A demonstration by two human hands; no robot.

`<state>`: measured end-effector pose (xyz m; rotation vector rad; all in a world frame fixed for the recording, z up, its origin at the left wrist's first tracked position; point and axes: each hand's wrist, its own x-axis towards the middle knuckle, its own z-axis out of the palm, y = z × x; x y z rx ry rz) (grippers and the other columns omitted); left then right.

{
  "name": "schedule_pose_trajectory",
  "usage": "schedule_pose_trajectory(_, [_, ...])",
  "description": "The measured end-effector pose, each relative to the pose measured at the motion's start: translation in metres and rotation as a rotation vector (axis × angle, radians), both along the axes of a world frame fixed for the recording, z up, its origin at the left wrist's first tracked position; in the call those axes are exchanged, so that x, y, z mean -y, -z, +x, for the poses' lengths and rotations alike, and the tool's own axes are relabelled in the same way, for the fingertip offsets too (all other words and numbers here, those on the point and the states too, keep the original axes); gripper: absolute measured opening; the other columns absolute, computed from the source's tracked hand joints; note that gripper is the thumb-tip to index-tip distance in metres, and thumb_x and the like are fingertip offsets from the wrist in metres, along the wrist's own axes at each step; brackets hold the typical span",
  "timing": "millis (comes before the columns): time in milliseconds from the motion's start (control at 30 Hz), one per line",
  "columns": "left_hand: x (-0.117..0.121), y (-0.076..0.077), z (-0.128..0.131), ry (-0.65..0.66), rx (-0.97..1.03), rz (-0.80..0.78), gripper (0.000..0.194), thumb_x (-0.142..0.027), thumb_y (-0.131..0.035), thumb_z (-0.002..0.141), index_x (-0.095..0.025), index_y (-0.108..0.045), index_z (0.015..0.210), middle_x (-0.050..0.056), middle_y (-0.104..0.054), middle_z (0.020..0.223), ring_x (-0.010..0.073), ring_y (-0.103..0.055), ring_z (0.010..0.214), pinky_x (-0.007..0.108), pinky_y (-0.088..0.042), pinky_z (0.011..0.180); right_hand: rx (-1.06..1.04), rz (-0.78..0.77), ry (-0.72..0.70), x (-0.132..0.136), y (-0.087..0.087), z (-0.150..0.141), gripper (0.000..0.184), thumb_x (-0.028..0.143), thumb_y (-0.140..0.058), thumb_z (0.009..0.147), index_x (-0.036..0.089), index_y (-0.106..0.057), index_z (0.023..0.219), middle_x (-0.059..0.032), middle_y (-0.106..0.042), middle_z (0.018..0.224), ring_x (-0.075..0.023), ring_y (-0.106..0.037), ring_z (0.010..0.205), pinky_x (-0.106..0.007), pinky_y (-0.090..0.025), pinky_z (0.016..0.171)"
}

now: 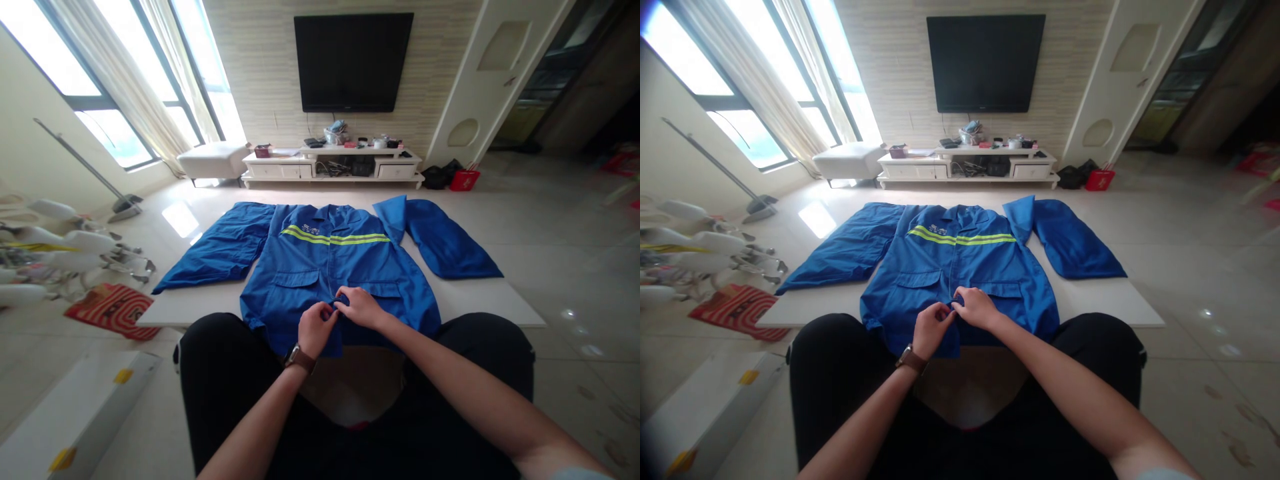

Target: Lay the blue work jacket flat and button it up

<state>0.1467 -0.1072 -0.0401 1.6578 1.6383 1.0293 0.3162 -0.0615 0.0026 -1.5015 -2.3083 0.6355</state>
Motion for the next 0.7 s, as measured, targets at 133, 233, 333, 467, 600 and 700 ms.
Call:
schedule_pose_trajectory(133, [0.002,0.010,0.003,0.225,0.409,-0.528,0.048,-0.056,-0.055,0.093,-0.013,-0.073,0.083,0.014,-0.074,0.077,0.0150,-0.058,0.044,0.026,-0.034,0.044,0.037,-0.017,0.030,0.000,0.002,-0.001,0.029,0.038,-0.069,0.093,0.020,-0.073,0.116,-0.0095,-0.076,0.111,-0.0277,-0.070,0.108,-0.032,-0.049,0.089])
schedule_pose_trajectory(233, [0.009,0.012,0.011,0.287,0.791,-0.773,0.053,-0.060,-0.050,0.096,-0.013,-0.071,0.108,0.018,-0.077,0.103,0.0169,-0.068,0.052,0.023,-0.040,0.042,0.008,0.015,-0.001,0.001,0.002,-0.002,0.023,0.034,-0.065,0.095,0.021,-0.076,0.111,-0.0075,-0.076,0.112,-0.0255,-0.070,0.109,-0.031,-0.049,0.092])
schedule_pose_trajectory(333, [0.013,0.009,0.020,0.138,1.121,-0.761,0.041,-0.053,-0.055,0.098,-0.019,-0.068,0.116,0.013,-0.073,0.120,0.0165,-0.073,0.065,0.022,-0.049,0.048,-0.031,0.057,-0.015,0.002,0.001,-0.002,0.019,0.031,-0.064,0.096,0.020,-0.078,0.103,-0.0058,-0.077,0.106,-0.0230,-0.071,0.101,-0.029,-0.049,0.086])
schedule_pose_trajectory(467, [0.007,0.002,0.025,-0.134,1.318,-0.593,0.021,-0.034,-0.072,0.092,-0.015,-0.071,0.100,0.006,-0.073,0.098,0.0097,-0.069,0.063,0.019,-0.054,0.055,-0.080,0.110,-0.055,0.004,0.000,-0.004,0.016,0.027,-0.063,0.095,0.019,-0.078,0.096,-0.0044,-0.077,0.099,-0.0212,-0.071,0.093,-0.028,-0.047,0.080])
schedule_pose_trajectory(600, [0.001,0.003,0.024,-0.231,1.312,-0.529,0.023,-0.027,-0.086,0.080,-0.009,-0.072,0.086,0.003,-0.068,0.075,0.0060,-0.062,0.057,0.015,-0.050,0.053,-0.102,0.117,-0.098,0.006,0.002,-0.007,0.016,0.021,-0.062,0.093,0.018,-0.078,0.093,-0.0047,-0.077,0.095,-0.0205,-0.071,0.091,-0.028,-0.046,0.079])
schedule_pose_trajectory(700, [0.001,0.003,0.025,-0.250,1.305,-0.476,0.032,-0.033,-0.091,0.073,-0.008,-0.071,0.079,0.003,-0.067,0.070,0.0054,-0.061,0.058,0.014,-0.049,0.053,-0.137,0.118,-0.109,0.006,0.001,-0.008,0.015,0.022,-0.064,0.093,0.018,-0.079,0.094,-0.0046,-0.077,0.097,-0.0203,-0.071,0.091,-0.028,-0.046,0.080])
